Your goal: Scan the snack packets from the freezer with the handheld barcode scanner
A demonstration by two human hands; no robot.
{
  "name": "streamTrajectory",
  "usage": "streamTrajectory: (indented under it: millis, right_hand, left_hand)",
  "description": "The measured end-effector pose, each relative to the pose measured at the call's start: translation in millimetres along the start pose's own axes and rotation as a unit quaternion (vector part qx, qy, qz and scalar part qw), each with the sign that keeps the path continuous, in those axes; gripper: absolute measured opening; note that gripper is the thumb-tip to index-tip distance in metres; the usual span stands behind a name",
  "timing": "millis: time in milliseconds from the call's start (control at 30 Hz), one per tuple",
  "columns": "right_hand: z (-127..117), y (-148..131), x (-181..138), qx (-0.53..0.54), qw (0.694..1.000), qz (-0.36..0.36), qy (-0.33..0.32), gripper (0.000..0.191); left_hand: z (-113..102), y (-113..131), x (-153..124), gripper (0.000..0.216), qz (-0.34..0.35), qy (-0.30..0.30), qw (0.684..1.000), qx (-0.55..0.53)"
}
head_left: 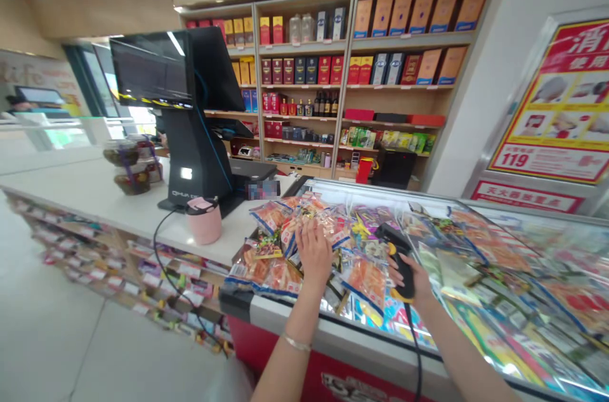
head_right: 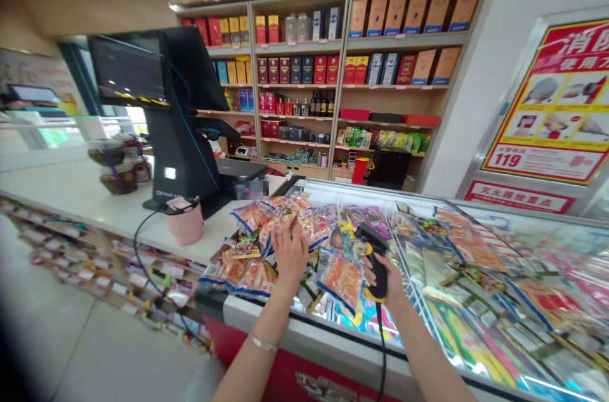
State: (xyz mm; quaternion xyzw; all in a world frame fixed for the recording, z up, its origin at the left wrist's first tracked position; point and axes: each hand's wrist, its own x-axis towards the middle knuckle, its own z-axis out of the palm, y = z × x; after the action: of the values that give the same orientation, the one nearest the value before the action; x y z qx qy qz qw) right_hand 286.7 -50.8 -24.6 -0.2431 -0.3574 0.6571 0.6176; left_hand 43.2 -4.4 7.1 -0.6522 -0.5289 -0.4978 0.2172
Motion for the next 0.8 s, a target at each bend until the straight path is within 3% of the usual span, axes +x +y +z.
streamTrajectory:
  millis: [500,800]
  right_hand:
    - [3.3,4.4,-4.9,0.031,0.997,-0.006,0.069,0.018]
    - [-0.5,6.2,-5.9,-0.008,0.998,-0.025,0.055,0.020]
  left_hand:
    - [0.3,-5.9,-3.2,0.037,-0.005,0.001,1.000,-0.030]
    - [1.2,-0.4,-11.9,0.035,0.067,0.029,0.997,-0.030]
